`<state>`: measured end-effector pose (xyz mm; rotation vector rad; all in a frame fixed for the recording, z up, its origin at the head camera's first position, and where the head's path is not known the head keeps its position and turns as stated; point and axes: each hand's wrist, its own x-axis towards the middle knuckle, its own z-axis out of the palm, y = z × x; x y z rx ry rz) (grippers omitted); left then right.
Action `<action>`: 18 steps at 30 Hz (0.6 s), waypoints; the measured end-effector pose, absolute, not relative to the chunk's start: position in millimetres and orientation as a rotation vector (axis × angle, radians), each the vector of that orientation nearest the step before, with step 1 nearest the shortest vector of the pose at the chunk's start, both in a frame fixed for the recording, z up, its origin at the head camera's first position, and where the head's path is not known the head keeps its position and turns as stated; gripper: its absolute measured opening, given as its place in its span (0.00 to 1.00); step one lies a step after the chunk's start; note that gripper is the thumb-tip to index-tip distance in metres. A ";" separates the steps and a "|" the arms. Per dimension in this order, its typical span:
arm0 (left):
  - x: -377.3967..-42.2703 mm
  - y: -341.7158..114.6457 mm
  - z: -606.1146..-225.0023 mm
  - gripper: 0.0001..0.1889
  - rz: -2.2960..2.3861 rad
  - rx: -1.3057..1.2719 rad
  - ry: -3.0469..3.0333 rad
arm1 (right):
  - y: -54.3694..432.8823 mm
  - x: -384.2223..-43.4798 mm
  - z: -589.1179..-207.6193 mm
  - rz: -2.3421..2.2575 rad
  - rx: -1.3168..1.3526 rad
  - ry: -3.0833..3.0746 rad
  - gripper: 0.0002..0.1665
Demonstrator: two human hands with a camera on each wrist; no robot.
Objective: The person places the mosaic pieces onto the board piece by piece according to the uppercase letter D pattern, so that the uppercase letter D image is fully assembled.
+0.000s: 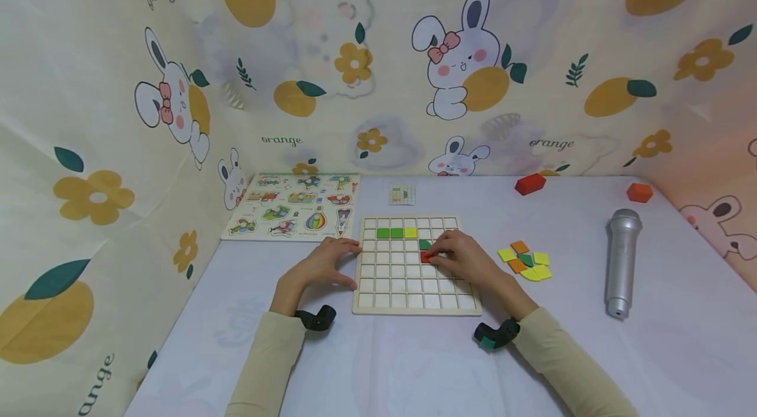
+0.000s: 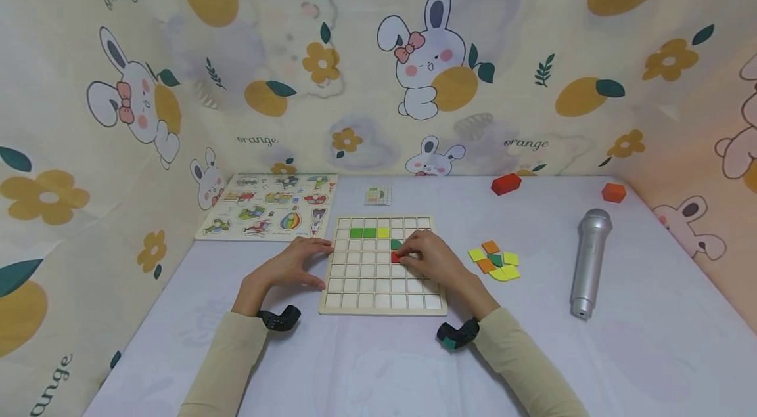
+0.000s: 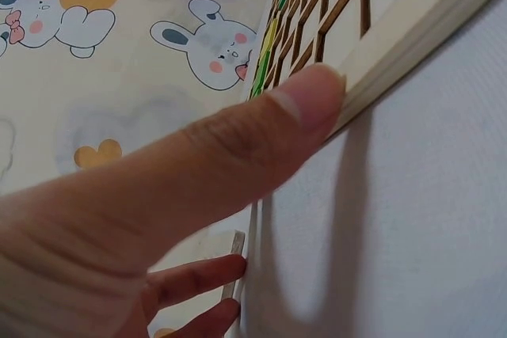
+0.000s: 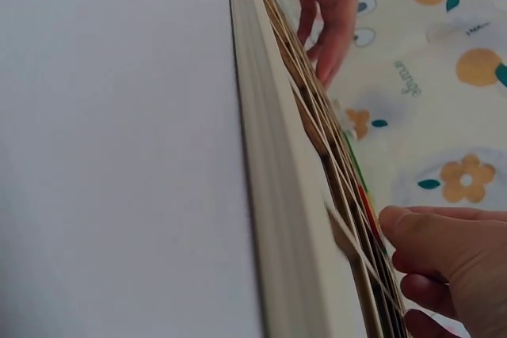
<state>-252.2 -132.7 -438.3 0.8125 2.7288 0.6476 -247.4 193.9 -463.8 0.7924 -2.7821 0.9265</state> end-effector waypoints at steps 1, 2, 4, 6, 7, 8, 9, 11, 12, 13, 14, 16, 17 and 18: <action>-252.4 -132.8 -438.8 0.39 0.648 0.810 2.731 | 195.5 -246.6 -462.5 0.923 0.770 -2.792 0.09; -252.4 -132.8 -439.1 0.39 0.647 0.808 2.733 | 197.6 -245.8 -461.0 0.923 0.746 -2.803 0.10; -252.7 -132.8 -439.5 0.39 0.644 0.799 2.735 | 203.4 -243.7 -457.9 0.922 0.694 -2.824 0.11; -252.8 -133.0 -440.0 0.39 0.648 0.799 2.735 | 211.3 -241.7 -455.7 0.917 0.631 -2.842 0.11; -252.9 -133.0 -440.2 0.39 0.649 0.800 2.736 | 216.2 -240.6 -454.6 0.914 0.608 -2.845 0.11; -252.9 -133.0 -440.2 0.39 0.650 0.800 2.735 | 221.1 -239.6 -453.3 0.916 0.589 -2.845 0.11; -252.9 -132.9 -440.2 0.39 0.650 0.799 2.734 | 226.6 -239.0 -452.4 0.909 0.581 -2.836 0.11; -252.8 -132.9 -440.1 0.39 0.654 0.798 2.731 | 237.7 -237.1 -449.6 0.904 0.558 -2.815 0.11; -252.7 -132.8 -439.9 0.39 0.656 0.797 2.730 | 243.6 -236.2 -448.1 0.896 0.559 -2.796 0.11; -252.6 -132.8 -439.9 0.39 0.656 0.795 2.730 | 249.3 -235.2 -446.6 0.892 0.560 -2.778 0.11; -252.5 -132.6 -439.7 0.39 0.657 0.791 2.729 | 254.9 -234.3 -445.5 0.876 0.554 -2.762 0.11; -252.4 -132.4 -439.7 0.39 0.659 0.786 2.727 | 266.5 -231.6 -443.1 0.852 0.541 -2.735 0.11; -252.3 -132.3 -439.6 0.39 0.661 0.784 2.726 | 272.5 -230.4 -442.4 0.838 0.532 -2.723 0.11; -252.2 -132.3 -439.6 0.39 0.658 0.781 2.728 | 278.3 -229.2 -441.6 0.828 0.523 -2.712 0.11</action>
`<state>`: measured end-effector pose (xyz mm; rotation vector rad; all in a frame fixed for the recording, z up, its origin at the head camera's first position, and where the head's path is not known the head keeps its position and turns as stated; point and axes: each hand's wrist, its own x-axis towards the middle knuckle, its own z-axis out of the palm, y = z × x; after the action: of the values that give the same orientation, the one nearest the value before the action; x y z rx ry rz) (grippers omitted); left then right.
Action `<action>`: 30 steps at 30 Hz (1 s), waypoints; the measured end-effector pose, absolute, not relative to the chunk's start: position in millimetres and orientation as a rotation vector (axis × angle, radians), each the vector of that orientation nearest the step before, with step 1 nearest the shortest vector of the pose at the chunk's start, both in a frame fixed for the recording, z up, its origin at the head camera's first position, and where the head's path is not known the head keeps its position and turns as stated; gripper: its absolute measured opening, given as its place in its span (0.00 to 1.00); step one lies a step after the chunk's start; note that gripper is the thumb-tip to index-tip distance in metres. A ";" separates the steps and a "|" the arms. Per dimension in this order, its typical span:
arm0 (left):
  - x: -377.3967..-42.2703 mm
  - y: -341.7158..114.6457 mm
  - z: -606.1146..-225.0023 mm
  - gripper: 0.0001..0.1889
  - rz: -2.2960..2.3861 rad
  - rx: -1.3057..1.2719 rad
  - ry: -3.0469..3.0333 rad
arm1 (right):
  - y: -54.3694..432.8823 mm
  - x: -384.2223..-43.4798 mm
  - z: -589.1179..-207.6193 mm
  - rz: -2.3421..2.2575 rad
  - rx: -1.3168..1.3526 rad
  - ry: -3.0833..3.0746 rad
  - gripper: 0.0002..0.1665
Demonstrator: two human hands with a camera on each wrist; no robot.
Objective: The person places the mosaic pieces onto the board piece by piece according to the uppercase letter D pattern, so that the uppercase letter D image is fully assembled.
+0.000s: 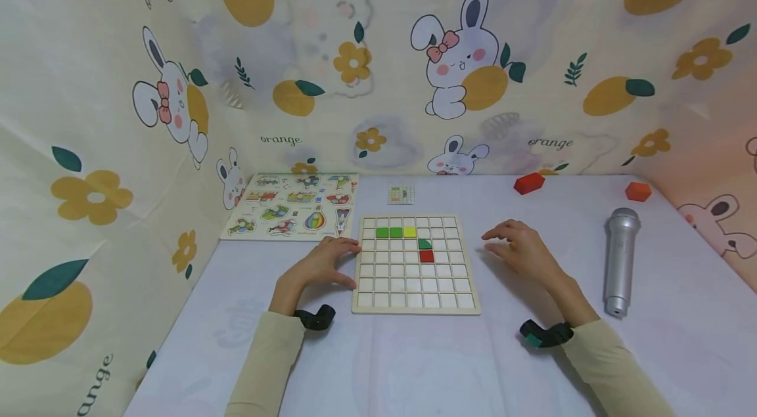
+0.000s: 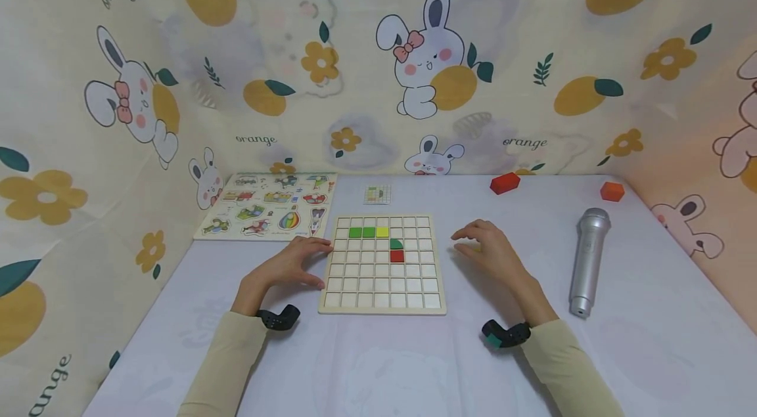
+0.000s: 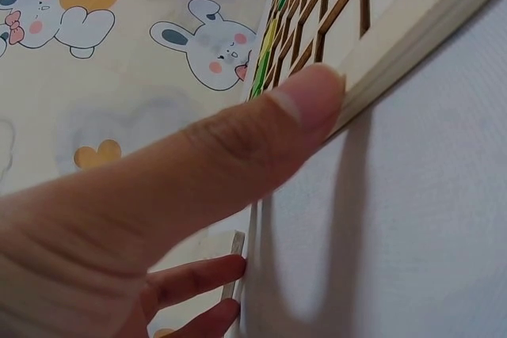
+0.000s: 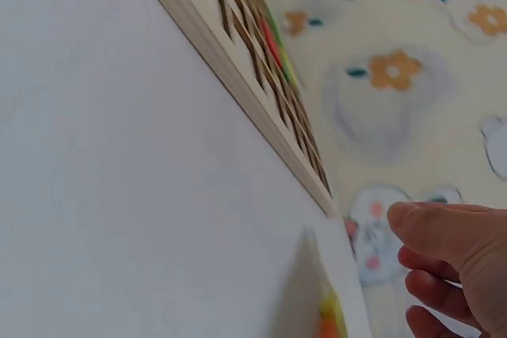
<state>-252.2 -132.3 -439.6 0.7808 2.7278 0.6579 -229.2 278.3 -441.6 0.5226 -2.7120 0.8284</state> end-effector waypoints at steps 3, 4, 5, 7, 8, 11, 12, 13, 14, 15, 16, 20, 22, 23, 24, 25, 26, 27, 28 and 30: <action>-251.8 -132.4 -439.0 0.39 0.658 0.775 2.732 | 294.9 -226.0 -438.8 0.800 0.481 -2.706 0.10; -251.6 -132.3 -438.7 0.39 0.660 0.774 2.733 | 299.8 -225.2 -437.9 0.791 0.458 -2.716 0.10; -251.4 -132.3 -438.4 0.39 0.661 0.773 2.734 | 304.6 -224.4 -437.0 0.794 0.432 -2.729 0.10; -251.0 -132.4 -437.9 0.39 0.663 0.772 2.733 | 312.7 -222.9 -435.1 0.793 0.364 -2.773 0.10; -250.9 -132.4 -437.7 0.39 0.665 0.774 2.731 | 316.0 -222.2 -434.1 0.793 0.328 -2.802 0.10; -250.9 -132.4 -437.4 0.39 0.668 0.779 2.730 | 324.0 -220.3 -432.1 0.813 0.237 -2.883 0.12; -251.0 -132.5 -437.5 0.39 0.671 0.780 2.729 | 325.8 -219.7 -431.8 0.817 0.216 -2.904 0.13; -251.1 -132.6 -437.7 0.39 0.673 0.780 2.729 | 327.4 -219.2 -431.5 0.826 0.210 -2.921 0.13; -251.2 -132.6 -437.8 0.39 0.676 0.781 2.729 | 328.6 -218.6 -431.5 0.827 0.207 -2.935 0.12; -251.3 -132.6 -438.0 0.39 0.678 0.780 2.729 | 329.8 -218.3 -431.9 0.832 0.209 -2.944 0.12; -251.3 -132.6 -438.1 0.39 0.680 0.779 2.729 | 330.9 -218.1 -432.6 0.831 0.213 -2.951 0.11; -251.6 -132.3 -438.7 0.39 0.688 0.774 2.728 | 332.9 -218.3 -434.9 0.829 0.220 -2.983 0.10; -251.8 -132.3 -439.1 0.39 0.686 0.773 2.729 | 333.5 -219.2 -436.2 0.826 0.215 -2.999 0.11; -251.9 -132.3 -439.4 0.39 0.687 0.774 2.729 | 333.6 -219.4 -436.6 0.826 0.212 -3.006 0.12; -252.0 -132.3 -439.5 0.39 0.684 0.775 2.730 | 333.7 -219.9 -437.2 0.820 0.209 -3.010 0.12; -252.0 -132.3 -439.7 0.39 0.683 0.776 2.730 | 334.0 -220.2 -437.8 0.813 0.210 -3.014 0.13; -252.0 -132.3 -439.7 0.39 0.685 0.776 2.729 | 334.2 -220.4 -438.5 0.806 0.208 -3.015 0.13; -251.9 -132.3 -439.8 0.39 0.683 0.777 2.729 | 334.4 -220.6 -438.7 0.801 0.215 -3.016 0.13; -251.9 -132.4 -439.9 0.39 0.685 0.777 2.728 | 334.6 -220.7 -439.1 0.797 0.214 -3.016 0.14; -251.6 -132.3 -439.8 0.39 0.690 0.774 2.725 | 335.2 -221.1 -439.4 0.785 0.212 -3.023 0.14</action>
<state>-251.6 -132.3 -439.8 0.7740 2.7248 0.6904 -221.1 335.2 -439.4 0.2116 -3.0231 0.7851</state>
